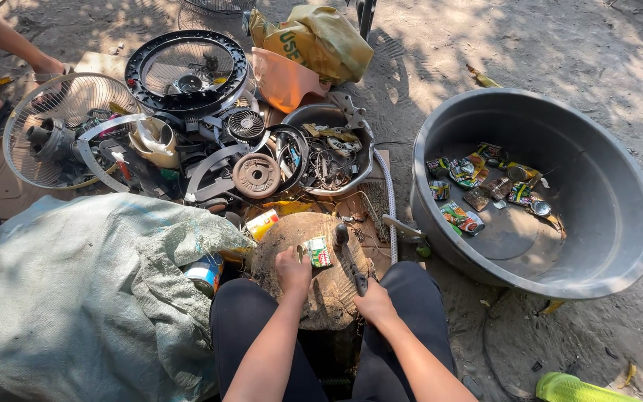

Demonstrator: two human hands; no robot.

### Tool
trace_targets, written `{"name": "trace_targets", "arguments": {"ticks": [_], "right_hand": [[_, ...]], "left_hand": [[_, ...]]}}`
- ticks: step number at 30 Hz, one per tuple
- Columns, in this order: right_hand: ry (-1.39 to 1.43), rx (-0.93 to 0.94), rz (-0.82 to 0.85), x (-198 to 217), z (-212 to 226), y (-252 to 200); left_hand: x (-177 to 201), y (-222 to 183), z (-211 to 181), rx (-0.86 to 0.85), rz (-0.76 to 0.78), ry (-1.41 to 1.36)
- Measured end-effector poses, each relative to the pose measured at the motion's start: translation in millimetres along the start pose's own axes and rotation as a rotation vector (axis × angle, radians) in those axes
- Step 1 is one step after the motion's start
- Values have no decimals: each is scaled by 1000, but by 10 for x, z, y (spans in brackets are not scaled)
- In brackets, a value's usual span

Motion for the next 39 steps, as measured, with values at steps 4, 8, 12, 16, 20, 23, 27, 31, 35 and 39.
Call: {"name": "trace_targets", "arguments": {"ticks": [4, 8, 12, 16, 20, 23, 27, 31, 35, 39], "right_hand": [[-11, 4, 0, -24, -9, 0], [8, 20, -9, 15, -3, -39], [24, 66, -31, 204, 122, -94], [40, 107, -69, 484, 437, -476], [194, 209, -122, 588, 806, -925], [242, 280, -154, 355, 850, -847], [50, 201, -19, -374, 248, 188], [107, 128, -52, -240, 75, 230], [112, 145, -86, 138, 316, -272], [181, 197, -136, 466, 723, -806]], "left_hand": [[-238, 181, 198, 42, -76, -5], [-423, 304, 314, 51, -96, 36], [-479, 411, 360, 12, -91, 25], [-273, 277, 77, 5, -71, -28], [-239, 206, 95, 2, -68, -22], [-213, 163, 66, 8, -73, -55], [-84, 75, -26, -17, -74, -94], [-158, 123, 44, -3, -74, -86], [-200, 122, 86, 0, -72, -73], [-243, 190, 138, -12, -63, -70]]}}
Point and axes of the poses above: each hand's wrist, its own y-axis towards the middle knuckle, its own x-axis out of the back of the hand, z = x × y, the point moved 1 cm from there along y, towards the middle knuckle
